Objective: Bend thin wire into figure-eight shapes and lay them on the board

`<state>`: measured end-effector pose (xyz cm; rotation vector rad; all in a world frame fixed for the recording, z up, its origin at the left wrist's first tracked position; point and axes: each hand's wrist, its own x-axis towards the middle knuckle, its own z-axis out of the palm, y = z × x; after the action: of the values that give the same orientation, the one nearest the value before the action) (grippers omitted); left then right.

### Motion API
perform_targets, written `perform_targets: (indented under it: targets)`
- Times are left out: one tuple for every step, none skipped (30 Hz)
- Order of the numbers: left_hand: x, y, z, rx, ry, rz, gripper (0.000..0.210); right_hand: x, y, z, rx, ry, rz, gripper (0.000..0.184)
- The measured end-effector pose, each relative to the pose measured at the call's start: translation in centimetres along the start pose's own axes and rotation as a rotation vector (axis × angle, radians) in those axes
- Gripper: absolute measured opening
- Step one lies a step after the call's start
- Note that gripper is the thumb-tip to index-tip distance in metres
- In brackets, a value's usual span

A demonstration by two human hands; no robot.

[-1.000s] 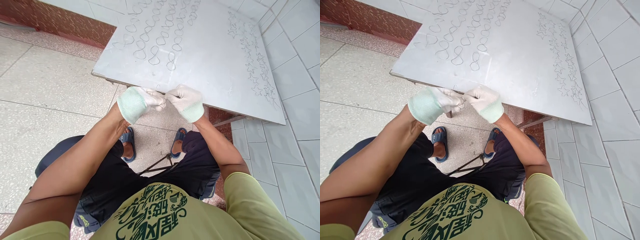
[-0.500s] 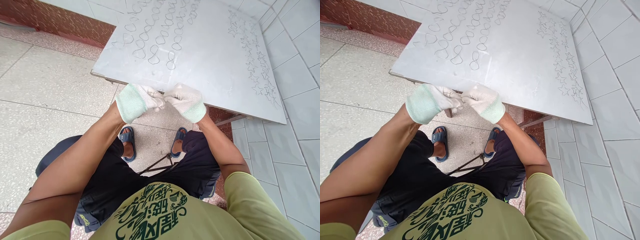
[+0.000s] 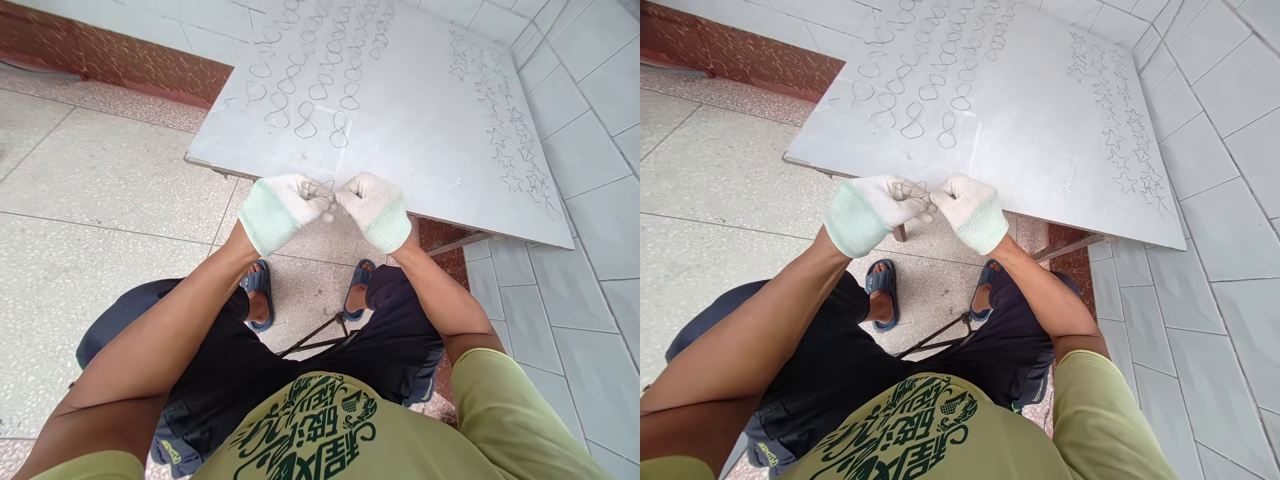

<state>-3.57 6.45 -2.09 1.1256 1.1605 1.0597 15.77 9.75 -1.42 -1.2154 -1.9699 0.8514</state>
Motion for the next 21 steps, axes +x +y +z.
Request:
perform_targets:
  targets:
    - [0.1, 0.0, -0.1, 0.010, -0.025, 0.000, 0.010, 0.0, -0.1, -0.1, 0.012, 0.008, 0.006, 0.034]
    - [0.2, 0.0, -0.1, 0.011, -0.048, 0.005, 0.011, 0.0, -0.2, -0.2, 0.026, 0.008, 0.013, 0.034]
    - [0.4, -0.2, -0.2, -0.007, -0.067, 0.011, 0.014, 0.1, -0.3, -0.3, 0.042, 0.000, 0.019, 0.033]
    - [0.5, -0.4, -0.3, -0.051, -0.090, 0.015, 0.018, 0.1, -0.4, -0.4, 0.058, -0.013, 0.024, 0.033]
    - [0.7, -0.7, -0.3, -0.106, -0.118, 0.021, 0.022, 0.2, -0.5, -0.5, 0.074, -0.026, 0.028, 0.032]
    - [0.8, -1.1, -0.3, -0.167, -0.143, 0.032, 0.027, 0.3, -0.5, -0.5, 0.090, -0.039, 0.029, 0.032]
    - [1.0, -1.4, -0.2, -0.228, -0.167, 0.045, 0.030, 0.4, -0.4, -0.6, 0.106, -0.047, 0.028, 0.030]
    - [1.0, -1.6, -0.1, -0.285, -0.188, 0.056, 0.032, 0.4, -0.3, -0.6, 0.123, -0.053, 0.026, 0.029]
    - [1.0, -1.8, 0.1, -0.335, -0.205, 0.061, 0.033, 0.5, -0.1, -0.6, 0.143, -0.058, 0.024, 0.028]
    - [0.8, -1.8, 0.4, -0.378, -0.213, 0.061, 0.033, 0.5, 0.2, -0.5, 0.167, -0.064, 0.021, 0.026]
    - [0.6, -1.7, 0.6, -0.415, -0.219, 0.056, 0.033, 0.5, 0.4, -0.5, 0.193, -0.070, 0.017, 0.025]
    - [0.4, -1.6, 0.8, -0.443, -0.226, 0.048, 0.033, 0.6, 0.6, -0.4, 0.220, -0.075, 0.011, 0.023]
    - [0.1, -1.4, 1.0, -0.465, -0.232, 0.042, 0.034, 0.5, 0.7, -0.4, 0.244, -0.081, 0.006, 0.021]
    - [-0.1, -1.2, 1.1, -0.478, -0.232, 0.040, 0.034, 0.5, 0.8, -0.3, 0.264, -0.089, 0.003, 0.021]
    - [-0.3, -1.1, 1.2, -0.484, -0.229, 0.041, 0.035, 0.5, 0.8, -0.3, 0.279, -0.095, 0.004, 0.020]
    - [-0.5, -1.0, 1.3, -0.479, -0.226, 0.041, 0.036, 0.5, 0.8, -0.3, 0.291, -0.105, 0.007, 0.020]
    - [-0.6, -1.0, 1.3, -0.465, -0.223, 0.037, 0.038, 0.5, 0.7, -0.3, 0.300, -0.115, 0.011, 0.021]
    - [-0.6, -1.1, 1.4, -0.448, -0.215, 0.032, 0.038, 0.5, 0.6, -0.4, 0.307, -0.122, 0.017, 0.021]
    - [-0.5, -1.3, 1.4, -0.435, -0.201, 0.028, 0.039, 0.5, 0.4, -0.4, 0.312, -0.128, 0.025, 0.021]
    - [-0.5, -1.4, 1.4, -0.427, -0.184, 0.029, 0.040, 0.5, 0.3, -0.4, 0.317, -0.130, 0.033, 0.022]
    - [-0.4, -1.6, 1.4, -0.423, -0.169, 0.032, 0.040, 0.5, 0.1, -0.4, 0.323, -0.130, 0.041, 0.023]
